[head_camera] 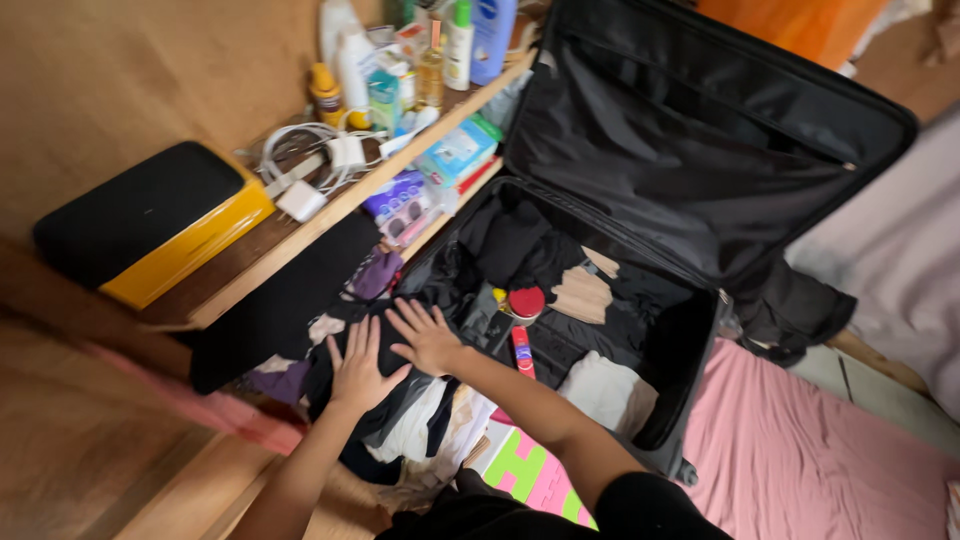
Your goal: The person folds various clothing items, including black pants, a gray shirt, a white shirt, and a beige sweater, and places them into an open black suitcase. The person also handles a small red container and a black bag during the packing process.
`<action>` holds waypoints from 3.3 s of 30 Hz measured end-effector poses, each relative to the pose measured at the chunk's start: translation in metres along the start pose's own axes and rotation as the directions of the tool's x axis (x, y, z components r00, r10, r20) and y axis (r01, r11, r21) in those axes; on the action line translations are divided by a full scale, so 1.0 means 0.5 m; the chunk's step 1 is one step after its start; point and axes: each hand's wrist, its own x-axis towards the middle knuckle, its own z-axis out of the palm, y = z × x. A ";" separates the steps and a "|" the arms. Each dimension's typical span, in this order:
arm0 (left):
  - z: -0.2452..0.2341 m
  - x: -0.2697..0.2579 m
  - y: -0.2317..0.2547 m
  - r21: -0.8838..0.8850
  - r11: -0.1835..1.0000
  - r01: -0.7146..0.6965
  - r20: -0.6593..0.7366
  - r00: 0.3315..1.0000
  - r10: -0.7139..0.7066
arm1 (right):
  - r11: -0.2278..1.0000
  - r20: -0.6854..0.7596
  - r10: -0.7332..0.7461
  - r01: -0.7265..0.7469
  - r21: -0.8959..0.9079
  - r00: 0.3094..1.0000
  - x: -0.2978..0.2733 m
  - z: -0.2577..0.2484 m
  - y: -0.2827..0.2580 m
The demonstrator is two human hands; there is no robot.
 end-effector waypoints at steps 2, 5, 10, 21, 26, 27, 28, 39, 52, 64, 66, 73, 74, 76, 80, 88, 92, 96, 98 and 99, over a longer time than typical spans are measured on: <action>0.001 0.003 0.002 0.024 1.000 0.007 -0.009 1.000 -0.007 | 1.000 0.016 0.001 -0.001 0.023 1.000 0.006 0.012 0.008; -0.030 0.008 0.016 0.079 0.996 -0.051 -0.071 0.996 0.057 | 0.995 -0.017 -0.008 0.010 0.102 1.000 -0.003 -0.005 0.025; -0.094 0.037 0.100 0.016 0.969 -0.247 -0.264 0.934 0.243 | 0.959 -0.346 0.185 -0.092 0.267 0.920 -0.088 -0.064 0.144; 0.235 0.178 0.350 -0.358 0.725 -0.589 0.229 0.697 0.679 | -0.243 0.598 0.800 -0.935 0.256 -0.044 -0.626 0.023 0.482; 0.369 0.163 0.400 -0.447 0.731 -0.515 0.383 0.629 0.677 | -0.362 0.861 0.501 -0.885 0.294 0.081 -0.668 0.071 0.453; 0.384 0.158 0.404 -0.472 0.743 -0.475 0.410 0.628 0.662 | -0.388 0.873 0.479 -0.870 0.303 0.091 -0.668 0.079 0.443; 0.395 0.152 0.407 -0.495 0.755 -0.431 0.437 0.627 0.645 | -0.408 0.879 0.466 -0.857 0.314 0.101 -0.671 0.085 0.437; 0.485 0.160 0.405 -0.533 0.695 0.482 0.785 0.589 0.193 | -0.221 0.291 0.955 -0.510 0.832 0.062 -0.559 -0.010 0.465; 0.052 0.304 0.568 -0.065 -0.576 0.815 0.584 0.499 0.640 | 0.777 -0.638 0.462 0.067 0.626 0.616 -0.521 -0.361 0.187; 0.175 0.440 0.542 -0.616 -0.257 0.745 0.707 0.667 0.237 | 0.703 -0.547 0.641 -0.125 0.700 0.538 -0.544 -0.597 0.270; 0.141 0.476 0.563 -0.839 0.012 0.544 0.541 0.830 0.137 | 0.804 -0.647 0.543 -0.111 0.583 0.536 -0.536 -0.665 0.291; -0.136 0.527 0.745 -0.843 0.418 -0.339 -0.044 0.817 0.575 | 0.653 -0.551 0.627 0.014 0.757 0.550 -0.462 -0.810 0.251; -0.166 0.534 0.768 -0.825 0.512 -0.239 0.121 0.811 0.573 | 0.672 -0.565 0.604 0.023 0.741 0.562 -0.461 -0.823 0.248; -0.219 0.546 0.796 -0.914 0.322 -0.247 0.059 0.705 0.707 | 0.706 -0.592 0.555 0.046 0.706 0.584 -0.464 -0.848 0.243; -0.302 0.521 0.811 -0.882 0.466 0.071 0.388 0.670 0.633 | 0.786 -0.615 0.368 0.121 0.606 0.697 -0.487 -0.892 0.229; -0.189 0.553 0.833 -0.980 -0.138 0.145 0.023 0.767 0.641 | 0.701 -0.973 0.229 -0.700 0.137 0.039 -0.439 -0.819 0.257; -0.139 0.560 0.836 -0.983 0.057 -0.177 -0.134 0.888 0.439 | 0.695 -0.615 0.715 -0.253 0.673 0.331 -0.408 -0.776 0.289; -0.160 0.566 0.814 -0.910 0.209 -0.358 -0.211 0.834 0.509 | 0.799 -0.730 0.561 -0.025 0.601 0.389 -0.404 -0.751 0.250; -0.172 0.566 0.791 -0.849 0.336 -0.407 -0.205 0.840 0.502 | 0.825 -0.758 0.517 0.005 0.566 0.397 -0.402 -0.745 0.249; -0.175 0.568 0.777 -0.892 0.299 -0.339 -0.152 0.848 0.508 | 0.765 -0.707 0.584 0.022 0.643 0.399 -0.409 -0.747 0.256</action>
